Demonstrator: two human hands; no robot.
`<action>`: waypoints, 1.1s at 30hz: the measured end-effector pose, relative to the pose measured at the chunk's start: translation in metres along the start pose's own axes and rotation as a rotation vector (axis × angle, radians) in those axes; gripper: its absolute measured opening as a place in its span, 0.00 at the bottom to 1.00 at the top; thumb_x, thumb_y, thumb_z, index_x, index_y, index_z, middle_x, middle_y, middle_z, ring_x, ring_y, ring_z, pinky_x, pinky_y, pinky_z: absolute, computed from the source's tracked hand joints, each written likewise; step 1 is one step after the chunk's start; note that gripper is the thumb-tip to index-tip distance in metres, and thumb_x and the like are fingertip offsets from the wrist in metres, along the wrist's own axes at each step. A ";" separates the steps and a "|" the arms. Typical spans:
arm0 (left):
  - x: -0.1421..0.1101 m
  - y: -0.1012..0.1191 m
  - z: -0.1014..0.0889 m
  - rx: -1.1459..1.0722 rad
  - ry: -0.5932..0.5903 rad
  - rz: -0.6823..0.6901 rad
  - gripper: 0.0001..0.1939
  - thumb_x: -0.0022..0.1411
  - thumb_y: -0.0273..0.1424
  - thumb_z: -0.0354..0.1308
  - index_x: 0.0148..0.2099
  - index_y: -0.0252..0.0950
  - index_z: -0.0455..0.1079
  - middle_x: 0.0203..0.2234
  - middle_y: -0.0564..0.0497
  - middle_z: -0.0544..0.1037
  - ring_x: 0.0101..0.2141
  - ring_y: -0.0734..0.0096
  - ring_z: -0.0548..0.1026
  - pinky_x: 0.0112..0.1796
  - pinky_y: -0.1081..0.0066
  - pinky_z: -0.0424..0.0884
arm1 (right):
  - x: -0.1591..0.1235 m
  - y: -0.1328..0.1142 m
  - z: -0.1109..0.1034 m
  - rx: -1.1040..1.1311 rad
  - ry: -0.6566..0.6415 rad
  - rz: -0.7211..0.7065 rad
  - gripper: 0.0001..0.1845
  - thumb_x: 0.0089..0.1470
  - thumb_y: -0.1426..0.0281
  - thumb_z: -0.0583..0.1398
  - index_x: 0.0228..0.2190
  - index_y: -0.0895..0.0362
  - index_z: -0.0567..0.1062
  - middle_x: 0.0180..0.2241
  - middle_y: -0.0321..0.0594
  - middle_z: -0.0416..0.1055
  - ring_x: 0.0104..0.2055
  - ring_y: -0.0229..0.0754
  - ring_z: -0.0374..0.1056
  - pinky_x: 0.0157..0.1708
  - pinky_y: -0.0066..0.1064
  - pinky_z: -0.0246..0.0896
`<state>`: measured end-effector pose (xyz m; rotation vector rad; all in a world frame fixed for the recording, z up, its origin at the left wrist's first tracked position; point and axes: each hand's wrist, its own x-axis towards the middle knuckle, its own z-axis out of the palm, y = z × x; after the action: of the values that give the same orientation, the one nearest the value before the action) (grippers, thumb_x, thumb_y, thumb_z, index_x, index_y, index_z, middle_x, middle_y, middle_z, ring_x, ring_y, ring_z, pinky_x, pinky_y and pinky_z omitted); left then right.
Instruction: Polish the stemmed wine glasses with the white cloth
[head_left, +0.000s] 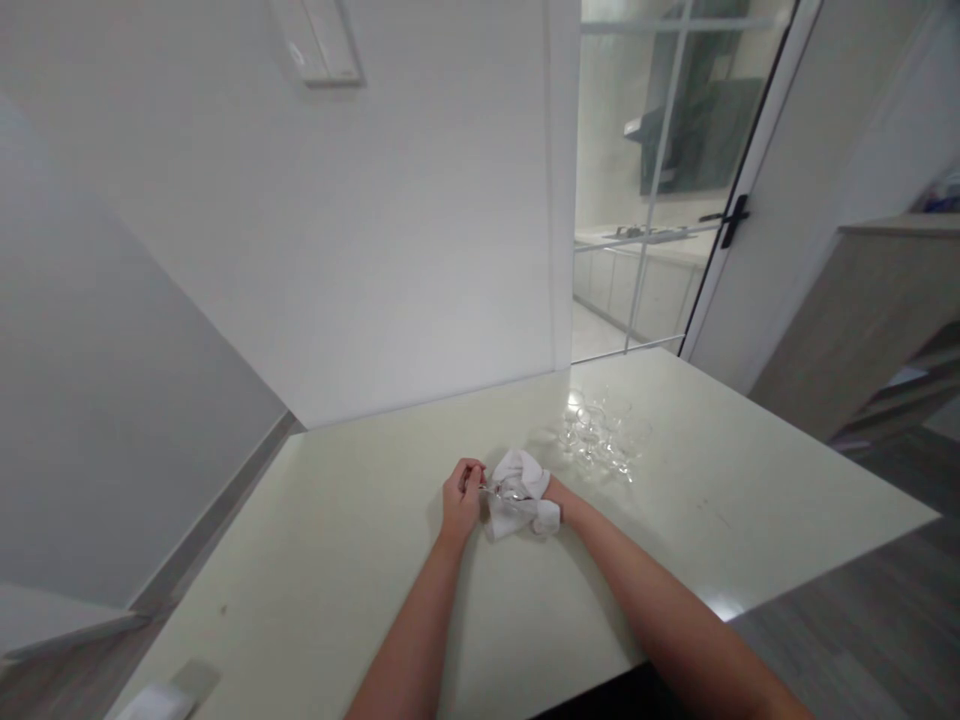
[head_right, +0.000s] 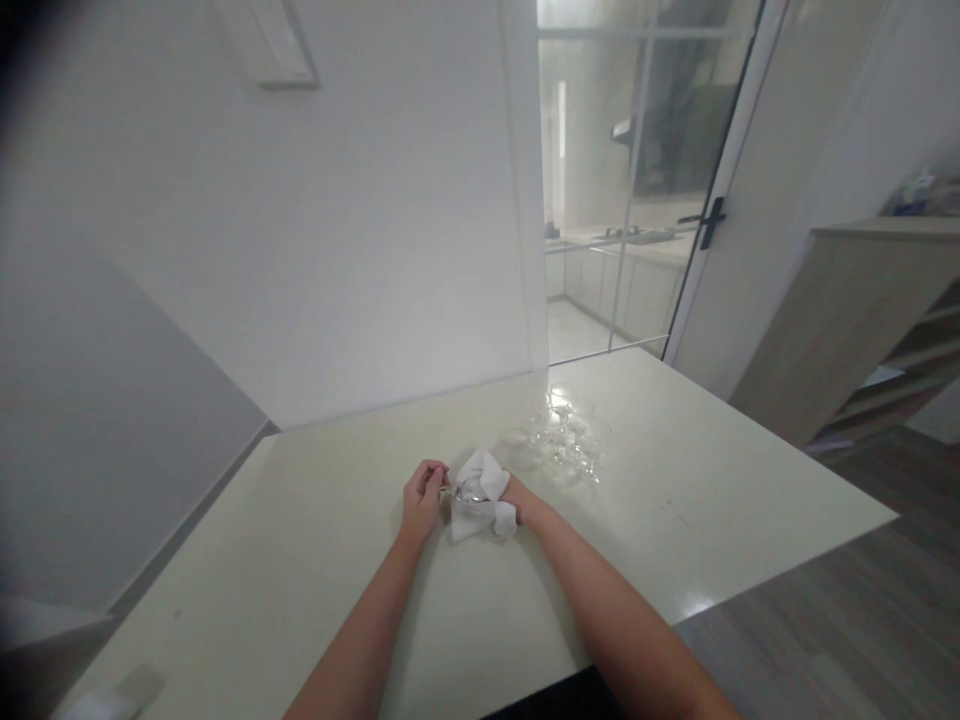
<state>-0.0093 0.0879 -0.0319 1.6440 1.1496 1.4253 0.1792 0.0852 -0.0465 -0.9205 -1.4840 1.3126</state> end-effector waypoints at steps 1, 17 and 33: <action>0.000 -0.001 0.000 0.003 -0.001 0.003 0.09 0.61 0.36 0.52 0.34 0.37 0.67 0.23 0.54 0.69 0.26 0.71 0.69 0.28 0.74 0.64 | -0.001 -0.002 0.000 -0.012 -0.004 0.009 0.17 0.27 0.61 0.70 0.25 0.52 0.77 0.34 0.43 0.77 0.47 0.54 0.68 0.59 0.47 0.53; -0.009 0.015 0.005 0.048 -0.220 -0.012 0.15 0.57 0.42 0.59 0.32 0.35 0.64 0.19 0.57 0.68 0.19 0.79 0.63 0.21 0.78 0.56 | 0.000 -0.011 -0.002 0.779 0.437 -0.065 0.14 0.40 0.56 0.64 0.28 0.51 0.74 0.30 0.37 0.76 0.41 0.47 0.71 0.42 0.37 0.69; 0.009 0.006 0.005 -0.568 0.068 -0.318 0.24 0.56 0.53 0.54 0.30 0.36 0.60 0.21 0.53 0.75 0.13 0.82 0.63 0.15 0.78 0.54 | -0.001 -0.016 0.007 0.619 0.261 0.042 0.18 0.50 0.54 0.62 0.37 0.53 0.74 0.38 0.37 0.75 0.40 0.41 0.69 0.37 0.30 0.63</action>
<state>-0.0031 0.0942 -0.0240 0.9794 0.8810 1.4333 0.1736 0.0801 -0.0311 -0.6771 -0.7852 1.4940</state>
